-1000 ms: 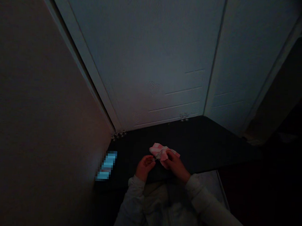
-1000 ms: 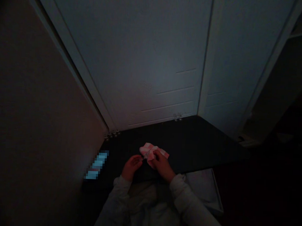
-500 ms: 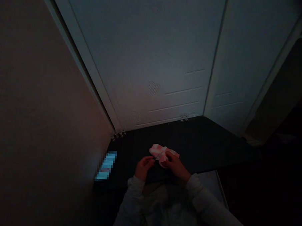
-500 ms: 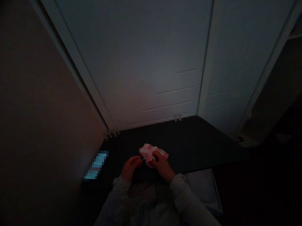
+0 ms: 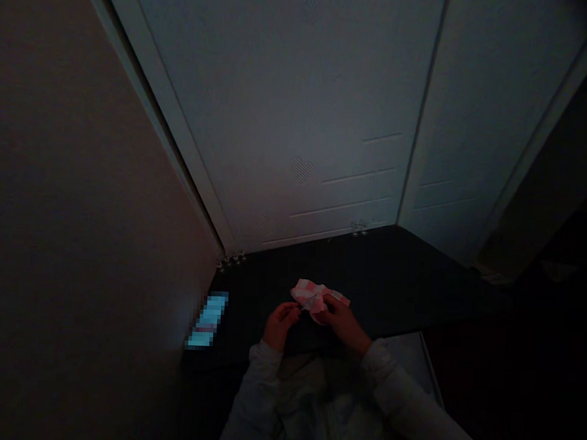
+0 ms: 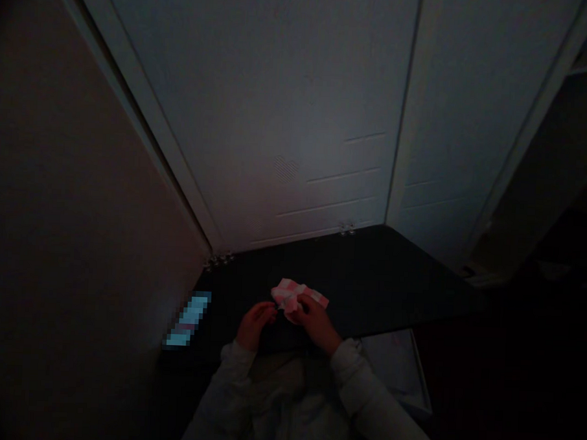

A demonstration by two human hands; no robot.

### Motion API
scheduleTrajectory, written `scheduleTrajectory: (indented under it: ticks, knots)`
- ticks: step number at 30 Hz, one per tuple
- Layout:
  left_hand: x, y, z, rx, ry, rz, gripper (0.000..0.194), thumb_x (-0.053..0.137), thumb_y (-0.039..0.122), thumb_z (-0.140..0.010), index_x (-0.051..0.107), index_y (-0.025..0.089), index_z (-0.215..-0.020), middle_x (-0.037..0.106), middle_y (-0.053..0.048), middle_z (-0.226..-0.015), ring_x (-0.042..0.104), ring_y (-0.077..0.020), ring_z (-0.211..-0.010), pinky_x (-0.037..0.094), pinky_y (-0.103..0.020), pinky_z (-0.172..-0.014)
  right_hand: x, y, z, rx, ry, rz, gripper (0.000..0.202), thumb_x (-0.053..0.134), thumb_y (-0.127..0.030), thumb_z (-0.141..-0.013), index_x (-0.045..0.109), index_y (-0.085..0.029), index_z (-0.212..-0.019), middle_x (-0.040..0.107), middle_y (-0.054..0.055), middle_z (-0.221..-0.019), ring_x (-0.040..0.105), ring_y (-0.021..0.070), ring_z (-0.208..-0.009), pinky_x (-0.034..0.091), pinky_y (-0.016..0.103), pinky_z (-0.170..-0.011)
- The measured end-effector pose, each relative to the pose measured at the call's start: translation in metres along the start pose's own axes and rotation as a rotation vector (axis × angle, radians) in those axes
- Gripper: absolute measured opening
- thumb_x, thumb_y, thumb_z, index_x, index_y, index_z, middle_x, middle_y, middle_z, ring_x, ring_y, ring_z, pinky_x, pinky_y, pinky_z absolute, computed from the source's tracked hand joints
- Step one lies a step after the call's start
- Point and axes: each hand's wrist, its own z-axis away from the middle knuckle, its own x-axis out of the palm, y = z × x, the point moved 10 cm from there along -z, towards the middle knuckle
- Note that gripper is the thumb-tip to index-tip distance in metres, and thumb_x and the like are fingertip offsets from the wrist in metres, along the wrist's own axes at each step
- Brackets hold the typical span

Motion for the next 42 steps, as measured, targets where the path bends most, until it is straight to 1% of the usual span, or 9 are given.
scheduleTrajectory:
  ticks: [6, 11, 17, 22, 28, 32, 36, 39, 42]
  knots:
    - [-0.0002, -0.0036, -0.0014, 0.006, -0.02, 0.013, 0.028, 0.059, 0.033, -0.062, 0.057, 0.014, -0.081, 0.06, -0.002, -0.069, 0.051, -0.0102, -0.059, 0.04, -0.024, -0.06, -0.0001, -0.0015, 0.0012, 0.006, 0.004, 0.007, 0.018, 0.051, -0.025, -0.065, 0.055, -0.016, -0.08, 0.057, 0.002, -0.08, 0.05, 0.0173, -0.076, 0.037, 0.029, -0.069]
    - [-0.0002, -0.0019, -0.0004, 0.008, -0.012, 0.002, 0.029, 0.059, 0.033, -0.062, 0.056, 0.013, -0.083, 0.06, -0.003, -0.071, 0.051, -0.0103, -0.059, 0.04, -0.024, -0.06, -0.0019, -0.0009, 0.0011, 0.0, 0.024, 0.005, 0.019, 0.05, -0.026, -0.066, 0.056, -0.016, -0.081, 0.057, 0.002, -0.08, 0.051, 0.018, -0.076, 0.037, 0.029, -0.069]
    - [0.0023, 0.0011, 0.0, 0.014, -0.023, -0.002, 0.028, 0.058, 0.033, -0.063, 0.056, 0.013, -0.083, 0.06, -0.003, -0.071, 0.05, -0.0098, -0.059, 0.039, -0.024, -0.06, -0.0016, 0.0023, 0.0006, 0.019, 0.01, -0.003, 0.02, 0.05, -0.025, -0.065, 0.056, -0.015, -0.082, 0.057, 0.002, -0.08, 0.051, 0.0172, -0.075, 0.038, 0.028, -0.067]
    - [0.0017, -0.0001, 0.0002, 0.004, -0.011, 0.001, 0.029, 0.059, 0.033, -0.062, 0.056, 0.013, -0.082, 0.059, -0.002, -0.069, 0.05, -0.0096, -0.058, 0.039, -0.023, -0.06, -0.0021, 0.0021, 0.0006, 0.01, 0.016, 0.014, 0.019, 0.051, -0.023, -0.065, 0.056, -0.016, -0.082, 0.057, 0.002, -0.08, 0.05, 0.0167, -0.076, 0.038, 0.028, -0.069]
    - [0.0015, 0.0014, 0.0008, 0.012, -0.007, 0.013, 0.03, 0.059, 0.034, -0.061, 0.056, 0.013, -0.082, 0.06, -0.003, -0.068, 0.05, -0.0097, -0.056, 0.039, -0.024, -0.058, -0.0018, 0.004, 0.0, 0.009, 0.019, 0.013, 0.021, 0.051, -0.026, -0.066, 0.056, -0.016, -0.084, 0.057, 0.002, -0.083, 0.051, 0.0174, -0.077, 0.038, 0.028, -0.069]
    - [0.0016, 0.0018, 0.0012, 0.007, -0.006, 0.028, 0.03, 0.06, 0.034, -0.061, 0.056, 0.012, -0.082, 0.06, -0.003, -0.067, 0.05, -0.0097, -0.056, 0.04, -0.024, -0.058, -0.0004, 0.0031, 0.0002, 0.014, 0.012, 0.0, 0.021, 0.051, -0.027, -0.066, 0.056, -0.016, -0.082, 0.057, 0.002, -0.079, 0.051, 0.0166, -0.074, 0.037, 0.027, -0.067]
    - [0.0016, 0.003, 0.0021, 0.018, -0.005, 0.035, 0.029, 0.059, 0.033, -0.062, 0.055, 0.012, -0.082, 0.06, -0.003, -0.067, 0.05, -0.0099, -0.057, 0.04, -0.024, -0.059, -0.0009, 0.0029, 0.001, 0.009, 0.025, 0.012, 0.02, 0.051, -0.026, -0.065, 0.057, -0.016, -0.081, 0.057, 0.002, -0.08, 0.05, 0.0165, -0.075, 0.037, 0.027, -0.067]
    - [0.0011, 0.0011, 0.002, 0.006, -0.012, 0.036, 0.028, 0.06, 0.032, -0.061, 0.055, 0.012, -0.08, 0.06, -0.003, -0.068, 0.05, -0.0098, -0.056, 0.04, -0.024, -0.059, -0.0018, 0.005, 0.001, 0.013, 0.037, 0.032, 0.019, 0.052, -0.025, -0.064, 0.057, -0.016, -0.08, 0.057, 0.001, -0.077, 0.05, 0.0162, -0.073, 0.037, 0.026, -0.066]
    - [0.0001, 0.0013, 0.0012, 0.023, -0.018, 0.02, 0.028, 0.059, 0.032, -0.062, 0.056, 0.013, -0.081, 0.06, -0.003, -0.068, 0.05, -0.0099, -0.058, 0.04, -0.024, -0.06, -0.0015, 0.0054, 0.0005, 0.014, 0.037, 0.034, 0.021, 0.052, -0.026, -0.064, 0.057, -0.016, -0.082, 0.057, 0.001, -0.078, 0.05, 0.0161, -0.072, 0.037, 0.026, -0.065]
